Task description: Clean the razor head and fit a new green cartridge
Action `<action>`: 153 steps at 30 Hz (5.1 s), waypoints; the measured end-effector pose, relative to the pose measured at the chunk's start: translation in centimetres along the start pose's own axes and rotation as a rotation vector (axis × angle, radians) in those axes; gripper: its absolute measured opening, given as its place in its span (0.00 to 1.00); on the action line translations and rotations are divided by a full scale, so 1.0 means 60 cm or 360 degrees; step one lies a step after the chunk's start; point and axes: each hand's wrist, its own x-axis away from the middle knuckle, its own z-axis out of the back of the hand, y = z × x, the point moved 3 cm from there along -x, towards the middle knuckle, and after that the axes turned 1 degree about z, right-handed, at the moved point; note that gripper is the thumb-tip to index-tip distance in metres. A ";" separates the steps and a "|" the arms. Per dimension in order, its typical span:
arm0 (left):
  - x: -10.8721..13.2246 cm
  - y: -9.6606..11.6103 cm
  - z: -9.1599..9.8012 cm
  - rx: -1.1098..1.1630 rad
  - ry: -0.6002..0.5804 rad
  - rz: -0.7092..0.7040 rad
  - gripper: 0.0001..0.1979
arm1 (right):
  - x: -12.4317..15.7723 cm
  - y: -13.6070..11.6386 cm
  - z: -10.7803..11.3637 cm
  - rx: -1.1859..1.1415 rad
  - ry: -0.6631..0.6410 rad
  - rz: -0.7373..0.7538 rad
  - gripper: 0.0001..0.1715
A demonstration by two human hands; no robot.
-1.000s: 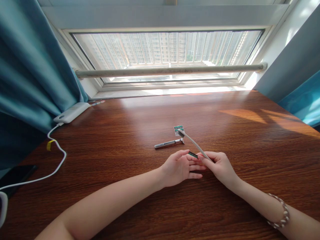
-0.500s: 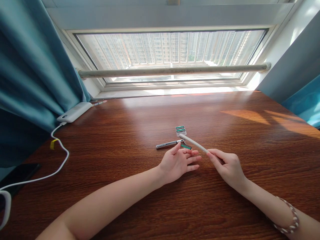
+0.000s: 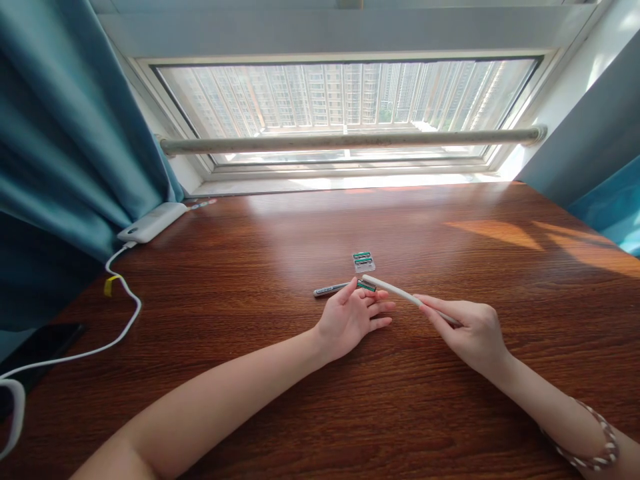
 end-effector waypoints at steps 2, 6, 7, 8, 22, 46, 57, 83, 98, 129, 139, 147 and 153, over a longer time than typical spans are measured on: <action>0.000 0.001 0.000 0.0006 0.0012 -0.0010 0.20 | -0.001 0.002 0.003 0.0080 0.0019 -0.0043 0.11; -0.001 0.002 0.000 -0.0002 0.0029 -0.0016 0.20 | -0.002 0.005 0.007 0.0098 0.0020 -0.0067 0.11; -0.001 0.002 0.000 -0.0004 0.0034 -0.0019 0.19 | -0.002 0.005 0.006 0.0101 0.0007 -0.0057 0.11; -0.001 0.003 0.000 -0.0006 0.0040 -0.0023 0.19 | -0.002 0.006 0.006 0.0113 0.0002 -0.0049 0.11; -0.002 0.003 0.001 -0.0006 0.0047 -0.0034 0.19 | -0.004 0.009 0.009 0.0120 0.0001 -0.0002 0.11; 0.003 0.013 -0.008 -0.0711 0.0137 -0.0469 0.09 | -0.013 0.008 0.024 -0.0205 -0.0062 -0.0050 0.12; 0.017 0.025 -0.017 -0.1136 0.0170 -0.0779 0.11 | -0.018 0.005 0.037 -0.0124 -0.0068 0.0208 0.09; 0.022 -0.039 -0.034 -0.0110 -0.0260 0.0383 0.23 | 0.005 -0.013 -0.037 -0.1215 -0.0408 -0.0698 0.11; 0.020 -0.044 -0.031 -0.0155 -0.0296 0.0468 0.24 | 0.013 -0.029 -0.037 -0.1232 -0.0325 -0.0581 0.13; -0.001 -0.004 -0.001 -0.0251 -0.0173 -0.0110 0.19 | 0.015 -0.022 -0.007 -0.0454 -0.0099 -0.0182 0.09; -0.002 0.003 0.004 -0.0236 -0.0164 -0.0159 0.16 | 0.011 -0.014 0.005 -0.0095 0.0084 -0.0027 0.06; -0.002 0.003 0.002 -0.0241 -0.0146 -0.0154 0.17 | 0.011 -0.017 0.006 0.0053 0.0098 0.0101 0.07; -0.002 0.004 0.003 -0.0231 -0.0131 -0.0160 0.16 | 0.009 -0.013 0.009 0.0063 0.0095 0.0083 0.08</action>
